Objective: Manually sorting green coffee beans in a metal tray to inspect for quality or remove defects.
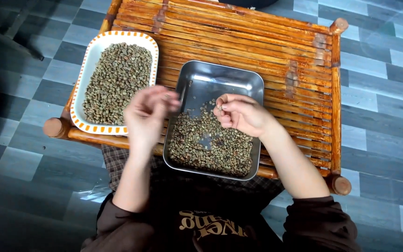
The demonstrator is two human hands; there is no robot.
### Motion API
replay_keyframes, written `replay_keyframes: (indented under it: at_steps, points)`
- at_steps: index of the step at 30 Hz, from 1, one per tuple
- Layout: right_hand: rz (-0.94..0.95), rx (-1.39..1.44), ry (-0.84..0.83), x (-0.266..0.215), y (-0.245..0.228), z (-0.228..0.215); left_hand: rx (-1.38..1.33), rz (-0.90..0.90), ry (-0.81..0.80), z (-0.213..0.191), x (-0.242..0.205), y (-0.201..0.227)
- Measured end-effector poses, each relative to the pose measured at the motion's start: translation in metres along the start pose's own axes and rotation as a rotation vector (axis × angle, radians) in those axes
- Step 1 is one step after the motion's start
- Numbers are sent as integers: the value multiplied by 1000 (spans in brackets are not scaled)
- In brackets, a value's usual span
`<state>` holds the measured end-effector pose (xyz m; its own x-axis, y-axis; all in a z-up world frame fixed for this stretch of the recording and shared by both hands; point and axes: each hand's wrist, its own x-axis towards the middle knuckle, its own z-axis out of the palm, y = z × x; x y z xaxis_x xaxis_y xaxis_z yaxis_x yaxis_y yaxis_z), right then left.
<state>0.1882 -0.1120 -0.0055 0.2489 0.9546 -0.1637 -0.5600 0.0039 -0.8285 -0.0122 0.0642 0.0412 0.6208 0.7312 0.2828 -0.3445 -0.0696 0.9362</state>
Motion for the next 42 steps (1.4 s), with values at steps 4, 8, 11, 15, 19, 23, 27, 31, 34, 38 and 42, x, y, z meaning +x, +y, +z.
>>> replay_keyframes:
  at_steps: [4, 8, 11, 15, 19, 23, 27, 31, 34, 38, 42]
  points:
    - [26, 27, -34, 1, -2, 1, 459, 329, 146, -20, 9, 15]
    - [39, 36, -42, 3, 4, -1, 892, 590, 121, -14, 3, 15]
    - [32, 35, -34, 5, 9, -2, 840, 645, -109, 4, -10, -9]
    - [20, -2, -43, 2, 10, 2, 798, 591, -475, 34, -26, 6]
    - [-13, -31, -53, -1, 9, 11, 888, 728, -425, 39, -25, 3]
    - [-32, -73, -62, -6, 6, 21, 878, 734, -416, 37, -24, 1]
    - [-34, -106, -32, -7, 6, 21, 913, 717, -437, 37, -25, 1]
    - [-39, -123, -32, -6, 10, 19, 1020, 724, -421, 35, -30, -13]
    - [-55, -155, -22, -7, 9, 19, 1049, 673, -428, 33, -30, -16]
    - [-289, -746, 13, -7, 3, 25, 1047, 505, -494, 24, -25, -15]
    - [-370, -1341, -176, -18, 1, 47, 1167, 468, -448, 13, -22, -11]
